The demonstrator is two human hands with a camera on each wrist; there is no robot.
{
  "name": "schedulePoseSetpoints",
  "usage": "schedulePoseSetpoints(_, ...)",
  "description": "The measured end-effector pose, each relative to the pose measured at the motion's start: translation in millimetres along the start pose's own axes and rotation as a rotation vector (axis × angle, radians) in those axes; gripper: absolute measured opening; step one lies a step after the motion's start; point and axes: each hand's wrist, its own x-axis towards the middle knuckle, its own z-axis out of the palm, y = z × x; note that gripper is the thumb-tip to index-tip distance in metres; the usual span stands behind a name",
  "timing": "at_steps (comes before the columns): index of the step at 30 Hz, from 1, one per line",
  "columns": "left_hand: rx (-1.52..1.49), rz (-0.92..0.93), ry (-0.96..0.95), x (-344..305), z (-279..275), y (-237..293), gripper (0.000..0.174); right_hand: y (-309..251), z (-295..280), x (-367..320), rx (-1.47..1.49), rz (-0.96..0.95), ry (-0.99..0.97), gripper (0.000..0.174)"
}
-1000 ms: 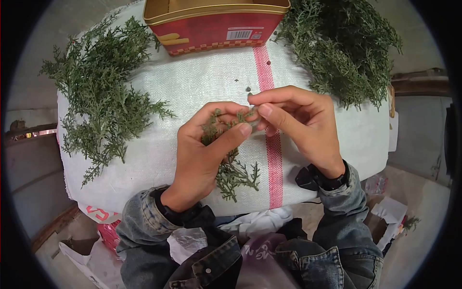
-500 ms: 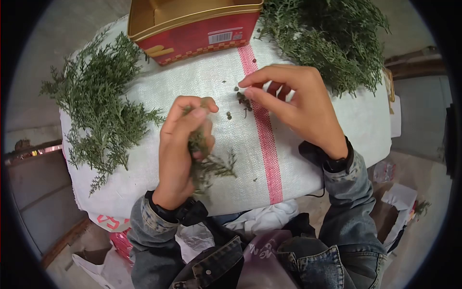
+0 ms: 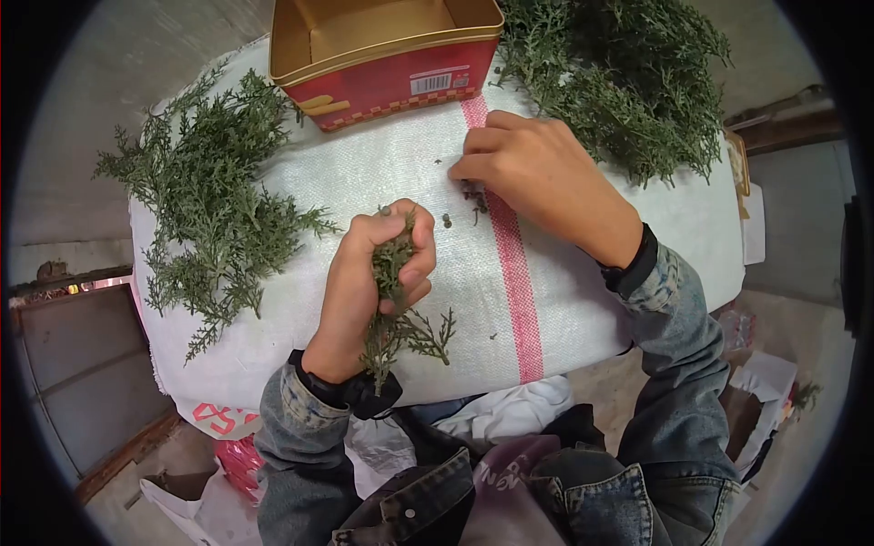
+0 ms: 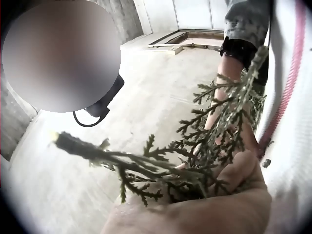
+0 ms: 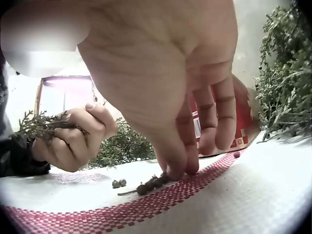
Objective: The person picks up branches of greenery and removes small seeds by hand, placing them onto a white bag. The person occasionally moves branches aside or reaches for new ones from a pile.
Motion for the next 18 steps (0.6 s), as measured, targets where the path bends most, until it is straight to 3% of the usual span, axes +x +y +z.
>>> schedulePoseSetpoints(3,0.128,0.087,0.082,-1.9,9.2,1.7,0.018,2.7,-1.1,0.7,-0.019,-0.025,-0.018,0.012)
schedulePoseSetpoints(7,0.231,0.154,0.192,-2.9,14.7,4.4,0.014,-6.3,-8.9,-1.1,0.192,0.109,0.061,0.009)
schedulePoseSetpoints(10,0.287,0.261,0.251,-3.0,14.4,-1.7,0.010,-29.8,-32.6,-4.5,0.686,0.245,0.254,0.009)
schedulePoseSetpoints(11,0.327,0.305,0.267,-3.3,14.6,-2.4,0.009,-37.3,-29.9,-8.6,0.690,0.246,0.253,0.009)
schedulePoseSetpoints(14,0.362,0.389,0.210,-3.8,7.8,-6.2,0.002,-51.2,-16.5,-10.9,1.255,0.462,0.235,0.008)
schedulePoseSetpoints(18,0.381,0.533,0.183,-4.2,4.6,-12.4,0.004,-65.6,-2.2,-10.1,1.587,0.578,0.308,0.014)
